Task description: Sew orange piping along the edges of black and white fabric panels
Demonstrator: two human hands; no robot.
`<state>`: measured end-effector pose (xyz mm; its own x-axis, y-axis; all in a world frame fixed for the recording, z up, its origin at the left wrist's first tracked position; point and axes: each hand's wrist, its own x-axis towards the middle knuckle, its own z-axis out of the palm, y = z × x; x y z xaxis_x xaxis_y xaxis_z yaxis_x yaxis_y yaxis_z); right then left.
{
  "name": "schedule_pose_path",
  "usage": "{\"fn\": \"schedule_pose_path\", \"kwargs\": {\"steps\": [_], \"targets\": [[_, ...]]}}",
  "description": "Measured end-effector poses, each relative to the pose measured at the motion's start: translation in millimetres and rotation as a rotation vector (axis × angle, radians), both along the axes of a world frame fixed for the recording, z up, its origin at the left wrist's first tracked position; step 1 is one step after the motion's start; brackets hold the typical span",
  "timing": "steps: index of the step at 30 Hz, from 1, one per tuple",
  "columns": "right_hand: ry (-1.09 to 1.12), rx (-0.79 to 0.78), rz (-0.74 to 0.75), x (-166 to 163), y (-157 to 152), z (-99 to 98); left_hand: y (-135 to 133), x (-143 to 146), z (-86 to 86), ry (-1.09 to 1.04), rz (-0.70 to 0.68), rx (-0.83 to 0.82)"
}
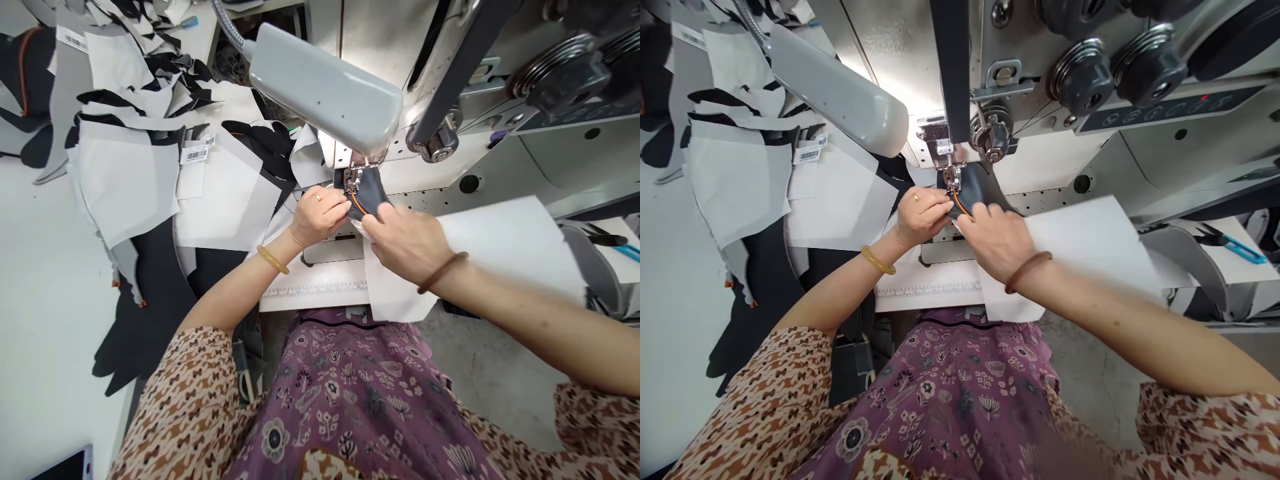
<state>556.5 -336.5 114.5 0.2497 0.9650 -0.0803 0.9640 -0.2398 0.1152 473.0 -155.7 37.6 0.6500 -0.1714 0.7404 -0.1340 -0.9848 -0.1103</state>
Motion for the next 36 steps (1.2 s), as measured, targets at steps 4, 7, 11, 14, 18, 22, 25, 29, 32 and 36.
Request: {"fn": "schedule_pose_path", "kwargs": {"steps": [4, 7, 11, 14, 18, 22, 25, 29, 32, 36], "targets": [[0.178, -0.062, -0.144, 11, -20, -30.6, -4, -2, 2.3, 0.08, -0.018, -0.018], [0.319, -0.104, -0.258, 12, -22, -41.7, -10, -2, 7.4, 0.096, -0.014, -0.003], [0.273, -0.155, -0.263, 8, -21, -21.6, -19, 1, 13.0, 0.152, 0.089, 0.028], [0.103, -0.177, -0.156, 10, -19, 12.4, -21, 9, 12.9, 0.193, 0.126, -0.021], [-0.036, -0.173, -0.08, 16, -10, 52.5, -13, 19, 13.4, 0.219, 0.083, -0.092], [-0.105, -0.165, -0.029, 19, 1, 68.4, -1, 22, 19.9, 0.233, -0.019, -0.027], [-0.104, -0.111, 0.052, 16, 4, 70.8, 3, 20, 24.5, 0.265, -0.063, -0.037], [-0.09, -0.117, 0.061, 15, 8, 70.3, 8, 22, 25.6, 0.293, -0.077, -0.033], [-0.082, -0.128, 0.021, 18, 13, 70.2, 11, 25, 24.5, 0.315, -0.107, -0.059], [-0.094, -0.096, 0.03, 18, 19, 72.6, 13, 27, 21.7, 0.32, -0.094, -0.08]]}}
